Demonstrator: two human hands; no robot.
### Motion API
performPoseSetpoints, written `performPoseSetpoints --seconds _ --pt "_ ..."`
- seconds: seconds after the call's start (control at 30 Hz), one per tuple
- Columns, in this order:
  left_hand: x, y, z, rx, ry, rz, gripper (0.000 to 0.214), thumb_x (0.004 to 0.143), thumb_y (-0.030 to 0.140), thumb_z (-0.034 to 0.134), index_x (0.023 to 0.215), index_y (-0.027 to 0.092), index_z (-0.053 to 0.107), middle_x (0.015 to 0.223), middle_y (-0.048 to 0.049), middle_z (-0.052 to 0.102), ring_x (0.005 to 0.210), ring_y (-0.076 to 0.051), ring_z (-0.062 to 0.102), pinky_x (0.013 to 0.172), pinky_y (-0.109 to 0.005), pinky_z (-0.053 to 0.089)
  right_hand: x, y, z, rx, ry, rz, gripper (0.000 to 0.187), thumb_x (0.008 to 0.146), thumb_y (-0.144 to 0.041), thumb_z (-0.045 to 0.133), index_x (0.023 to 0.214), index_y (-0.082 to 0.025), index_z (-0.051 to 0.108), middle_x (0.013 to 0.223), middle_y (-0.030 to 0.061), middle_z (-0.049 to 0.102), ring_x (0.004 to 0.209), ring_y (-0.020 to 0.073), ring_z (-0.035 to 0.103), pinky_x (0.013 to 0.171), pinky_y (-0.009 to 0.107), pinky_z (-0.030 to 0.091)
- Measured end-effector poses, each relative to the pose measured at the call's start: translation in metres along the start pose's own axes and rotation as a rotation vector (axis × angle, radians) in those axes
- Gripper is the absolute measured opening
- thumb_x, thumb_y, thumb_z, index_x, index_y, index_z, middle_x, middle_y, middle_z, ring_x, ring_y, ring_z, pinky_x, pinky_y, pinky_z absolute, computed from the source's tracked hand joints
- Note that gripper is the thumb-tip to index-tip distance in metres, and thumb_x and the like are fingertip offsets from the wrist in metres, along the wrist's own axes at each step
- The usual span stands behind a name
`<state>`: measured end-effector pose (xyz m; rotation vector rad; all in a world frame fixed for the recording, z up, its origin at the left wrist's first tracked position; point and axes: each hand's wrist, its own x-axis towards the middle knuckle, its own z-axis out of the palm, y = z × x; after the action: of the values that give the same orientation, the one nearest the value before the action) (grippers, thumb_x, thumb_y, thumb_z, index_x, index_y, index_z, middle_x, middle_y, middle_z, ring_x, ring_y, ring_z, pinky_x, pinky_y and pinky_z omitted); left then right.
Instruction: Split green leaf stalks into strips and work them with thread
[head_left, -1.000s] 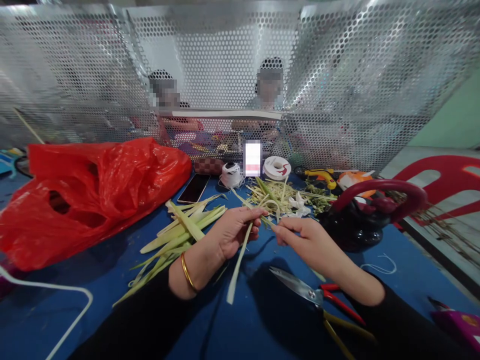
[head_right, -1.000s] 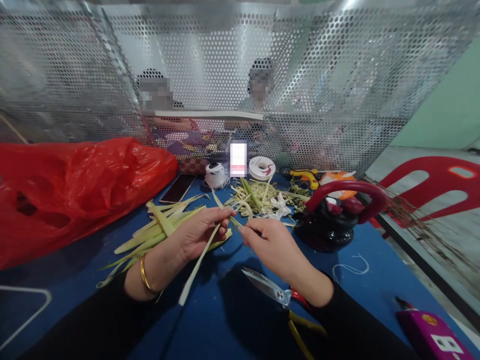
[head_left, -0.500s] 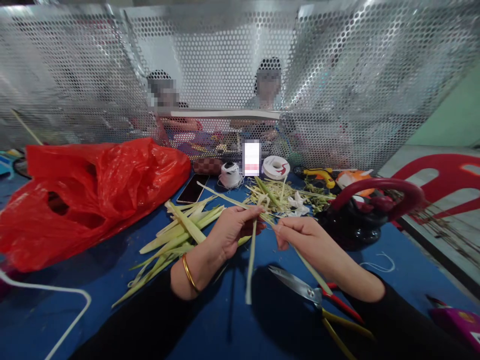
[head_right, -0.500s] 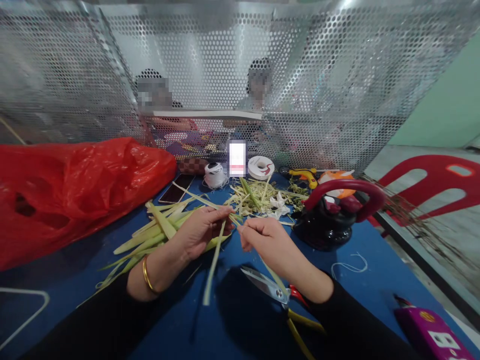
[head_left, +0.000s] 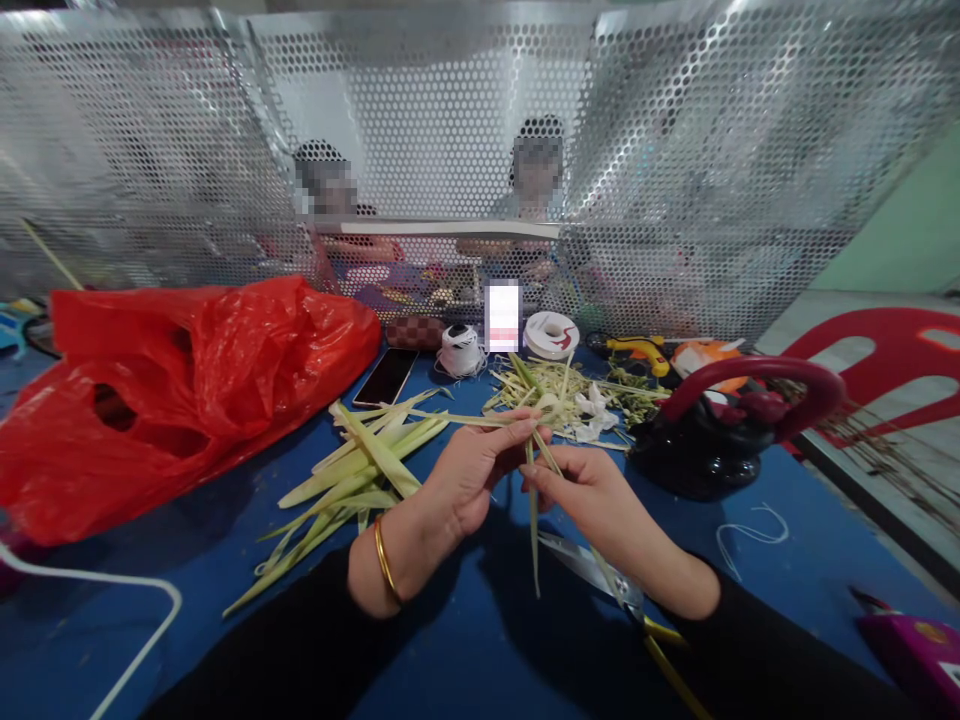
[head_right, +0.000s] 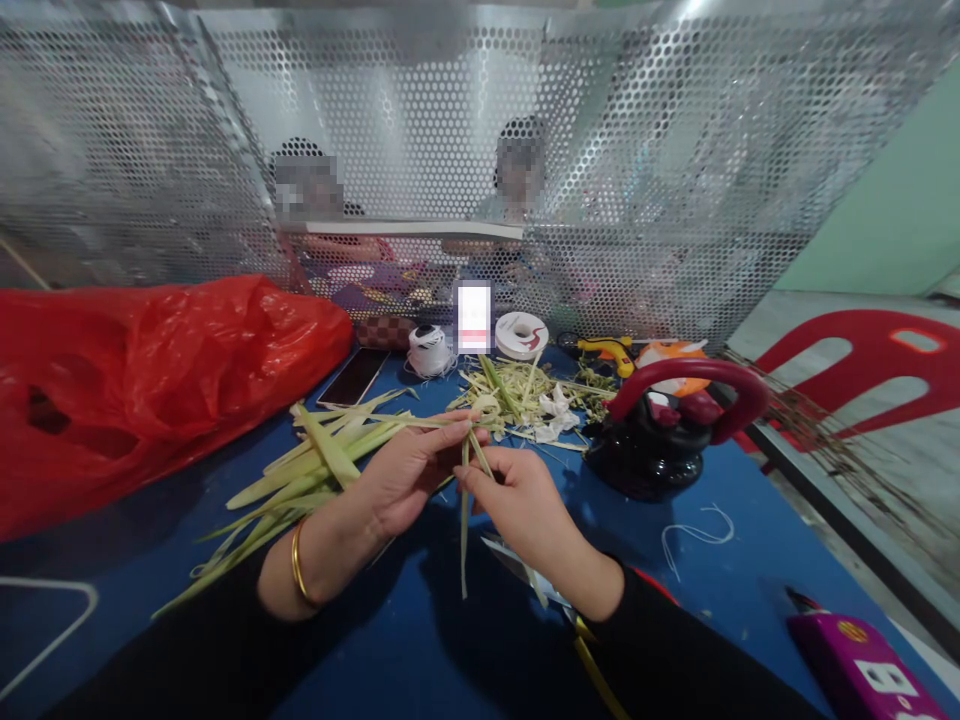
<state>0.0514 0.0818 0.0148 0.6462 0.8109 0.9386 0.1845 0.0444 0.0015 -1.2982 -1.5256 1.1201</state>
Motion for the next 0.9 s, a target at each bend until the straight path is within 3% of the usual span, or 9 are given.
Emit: performPoseSetpoints --seconds 0.27,0.43,0.7,0.9 --pt "-0.003 -0.003 0.007 -0.077 0.165 -0.038 0.007 0.072 0.009 0.068 0.077 0.013 0.070 0.068 -0.0047 0.071 0.064 -0.013 0.064 0.061 -0.022 0.048 -0.007 0.003 0.007 -0.061 -0.061 -0.039 0.028 0.080 -0.030 0.054 0.056 -0.018 0.050 0.051 -0.0056 0.040 0.051 0.0097 0.036 0.050 0.024 0.027" --pt "-0.001 -0.008 0.004 -0.054 0.131 0.002 0.014 0.066 0.011 0.074 0.080 0.011 0.069 0.068 -0.0046 0.069 0.060 -0.012 0.063 0.060 -0.022 0.048 -0.009 0.001 0.012 -0.038 -0.054 -0.052 0.031 0.081 -0.031 0.054 0.054 -0.018 0.046 0.052 -0.0053 0.039 0.052 0.0096 0.035 0.050 0.024 0.027" --pt "-0.002 -0.002 0.006 -0.062 0.018 0.028 0.027 0.058 0.015 0.082 0.083 0.013 0.072 0.073 -0.0033 0.070 0.061 -0.010 0.061 0.057 -0.019 0.046 -0.006 -0.002 0.012 0.144 0.009 -0.029 0.031 0.079 -0.036 0.057 0.053 -0.018 0.051 0.052 -0.0018 0.051 0.053 0.0124 0.046 0.053 0.026 0.037" --pt "-0.006 -0.003 0.009 -0.059 0.109 0.050 0.026 0.053 0.006 0.082 0.075 0.015 0.071 0.071 0.0006 0.068 0.063 -0.010 0.060 0.059 -0.020 0.045 -0.010 -0.003 0.015 0.138 -0.048 -0.017 0.032 0.079 -0.034 0.058 0.053 -0.018 0.051 0.052 -0.0019 0.050 0.053 0.0115 0.043 0.053 0.025 0.035"
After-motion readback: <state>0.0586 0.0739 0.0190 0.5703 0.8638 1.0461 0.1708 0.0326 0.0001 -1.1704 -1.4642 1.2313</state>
